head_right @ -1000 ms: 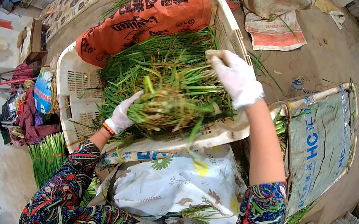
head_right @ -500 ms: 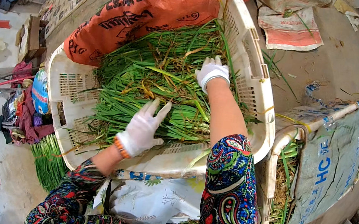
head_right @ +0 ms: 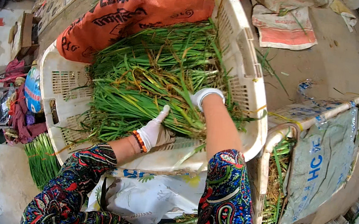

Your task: The person sorts through green onions in plastic crates, trims away dead leaves and roots, and ties the cleaned scallions into bundles using red plastic ties on a wooden board.

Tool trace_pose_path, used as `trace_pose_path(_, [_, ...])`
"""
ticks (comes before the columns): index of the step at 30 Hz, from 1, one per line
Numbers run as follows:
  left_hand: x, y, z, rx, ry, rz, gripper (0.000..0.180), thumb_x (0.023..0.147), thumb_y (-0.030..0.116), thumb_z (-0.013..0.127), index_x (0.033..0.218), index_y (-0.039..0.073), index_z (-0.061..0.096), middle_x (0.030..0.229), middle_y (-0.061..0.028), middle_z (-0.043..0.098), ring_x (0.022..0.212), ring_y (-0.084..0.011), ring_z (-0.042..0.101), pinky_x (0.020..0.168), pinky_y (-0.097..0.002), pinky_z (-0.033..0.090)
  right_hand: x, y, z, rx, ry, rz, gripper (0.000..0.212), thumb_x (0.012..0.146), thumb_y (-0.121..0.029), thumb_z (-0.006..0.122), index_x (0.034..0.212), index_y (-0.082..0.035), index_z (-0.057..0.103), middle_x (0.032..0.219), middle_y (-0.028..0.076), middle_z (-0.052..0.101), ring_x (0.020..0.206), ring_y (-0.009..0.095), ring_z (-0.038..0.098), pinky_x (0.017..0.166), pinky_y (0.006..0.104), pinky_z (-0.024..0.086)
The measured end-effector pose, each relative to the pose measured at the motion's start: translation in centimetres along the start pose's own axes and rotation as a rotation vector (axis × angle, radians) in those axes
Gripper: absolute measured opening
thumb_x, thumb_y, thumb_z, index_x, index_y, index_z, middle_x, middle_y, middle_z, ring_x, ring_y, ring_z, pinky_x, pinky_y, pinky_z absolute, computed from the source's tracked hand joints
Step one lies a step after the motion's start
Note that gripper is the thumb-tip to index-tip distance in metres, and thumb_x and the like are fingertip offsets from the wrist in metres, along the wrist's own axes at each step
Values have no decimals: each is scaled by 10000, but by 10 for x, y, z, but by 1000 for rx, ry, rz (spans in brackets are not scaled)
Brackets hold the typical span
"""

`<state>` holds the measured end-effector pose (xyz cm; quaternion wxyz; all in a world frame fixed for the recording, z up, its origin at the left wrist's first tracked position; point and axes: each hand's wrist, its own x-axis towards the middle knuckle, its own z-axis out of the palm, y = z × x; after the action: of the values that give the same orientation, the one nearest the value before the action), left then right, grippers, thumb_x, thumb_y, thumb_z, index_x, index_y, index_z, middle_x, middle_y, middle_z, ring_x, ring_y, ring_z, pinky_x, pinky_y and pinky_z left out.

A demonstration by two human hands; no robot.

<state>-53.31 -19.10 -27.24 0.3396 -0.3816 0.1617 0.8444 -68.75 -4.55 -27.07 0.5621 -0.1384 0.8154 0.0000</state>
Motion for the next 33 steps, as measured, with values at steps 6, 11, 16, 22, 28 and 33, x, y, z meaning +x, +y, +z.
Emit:
trace_pose_path(6, [-37,9,58,-258,-1,152,713,784,596,514,1262,76,417,1285,-141,441,1160,-329,429,1015,-499,298,-42,-18,3,638,-104,-215,896,775,-743,218,1313,-46,383,1299,167,429,1088,278,472,917,403,361])
trace_pose_path(11, [-107,-2,73,-41,86,411,641,807,625,435,1189,114,485,1127,-101,536,1023,-274,520,888,-480,421,-133,-81,-12,488,-88,-366,1024,657,-835,335,1058,78,571,964,157,590,821,230,541,777,378,435])
trace_pose_path(16, [-187,-23,6,46,185,660,641,845,613,359,1238,113,431,1205,-94,499,1016,-258,533,846,-433,470,-224,-152,9,316,123,-418,1035,677,-755,385,1175,152,421,1191,297,478,1093,347,513,926,330,395])
trace_pose_path(22, [-257,-54,-11,-65,68,666,643,816,605,429,1209,97,459,1158,-81,532,974,-248,558,787,-418,487,-321,-176,41,308,430,-465,1148,683,-703,450,1221,272,171,848,278,615,810,341,630,713,339,495])
trace_pose_path(28, [-288,-63,9,68,-41,701,583,834,537,465,1215,96,448,1111,-75,555,963,-220,559,800,-385,475,-424,-160,68,415,768,-437,1114,665,-664,540,1270,204,191,907,276,595,810,374,617,710,385,495])
trace_pose_path(33, [-291,-75,62,248,-196,771,538,848,480,494,1221,95,439,1071,-71,574,954,-197,561,811,-357,465,-476,-114,115,662,992,-363,1145,634,-628,615,1328,132,114,1021,310,544,878,403,589,765,398,482])
